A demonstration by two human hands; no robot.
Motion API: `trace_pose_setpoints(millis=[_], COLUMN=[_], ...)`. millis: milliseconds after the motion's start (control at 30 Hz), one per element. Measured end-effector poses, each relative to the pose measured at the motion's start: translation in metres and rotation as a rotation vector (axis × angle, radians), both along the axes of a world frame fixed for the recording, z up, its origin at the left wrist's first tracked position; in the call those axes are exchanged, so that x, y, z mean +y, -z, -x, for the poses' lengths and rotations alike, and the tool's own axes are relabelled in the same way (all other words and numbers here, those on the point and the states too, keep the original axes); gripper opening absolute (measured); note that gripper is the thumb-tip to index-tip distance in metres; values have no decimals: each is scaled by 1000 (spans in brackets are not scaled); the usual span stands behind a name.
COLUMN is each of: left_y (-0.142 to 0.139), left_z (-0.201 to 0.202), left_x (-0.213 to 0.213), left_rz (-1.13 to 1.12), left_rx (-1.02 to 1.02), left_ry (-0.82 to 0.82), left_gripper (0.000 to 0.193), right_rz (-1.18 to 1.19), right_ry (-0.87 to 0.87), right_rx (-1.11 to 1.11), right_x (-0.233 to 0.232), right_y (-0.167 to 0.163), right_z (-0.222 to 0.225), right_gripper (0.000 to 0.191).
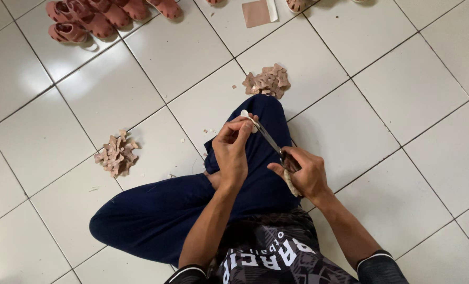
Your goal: The person sits on a tiled floor and uses scissors to cut small beige shoe parts into smaller pieces. The person repeatedly picks up parts, trims them, and places the cut pieces on the floor. Finished pink shoes are visible nearby.
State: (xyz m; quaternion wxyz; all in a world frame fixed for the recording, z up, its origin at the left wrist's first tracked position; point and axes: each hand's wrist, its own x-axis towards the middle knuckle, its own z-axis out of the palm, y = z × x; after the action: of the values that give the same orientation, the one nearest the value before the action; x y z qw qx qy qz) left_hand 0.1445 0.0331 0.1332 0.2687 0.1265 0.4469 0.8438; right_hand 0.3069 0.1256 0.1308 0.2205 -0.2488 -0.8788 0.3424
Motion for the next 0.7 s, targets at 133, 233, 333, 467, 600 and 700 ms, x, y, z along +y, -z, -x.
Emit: trace_pose_setpoints(millis=[133, 233, 333, 467, 600, 700], left_y=[-2, -2, -1, 2, 0, -8], left_z=[-1, 1, 3, 3, 4, 9], left_x=[-1, -2, -3, -2, -3, -5], left_rz=[28, 14, 46, 34, 47, -22], left_rx=[-40, 17, 22, -11, -29, -68], left_ry=[-21, -33, -53, -46, -44, 28], left_gripper=[8, 9, 9, 9, 8, 7], right_rz=[-67, -85, -85, -86, 72, 174], right_ry=[0, -18, -20, -33, -51, -59], right_rx=[13, 11, -4, 29, -20, -70], right_x=[1, 2, 2, 3, 7, 11], right_y=[0, 0, 0, 1, -2, -6], right_z=[2, 4, 6, 7, 8, 6], right_gripper=[60, 60, 60, 60, 59, 55])
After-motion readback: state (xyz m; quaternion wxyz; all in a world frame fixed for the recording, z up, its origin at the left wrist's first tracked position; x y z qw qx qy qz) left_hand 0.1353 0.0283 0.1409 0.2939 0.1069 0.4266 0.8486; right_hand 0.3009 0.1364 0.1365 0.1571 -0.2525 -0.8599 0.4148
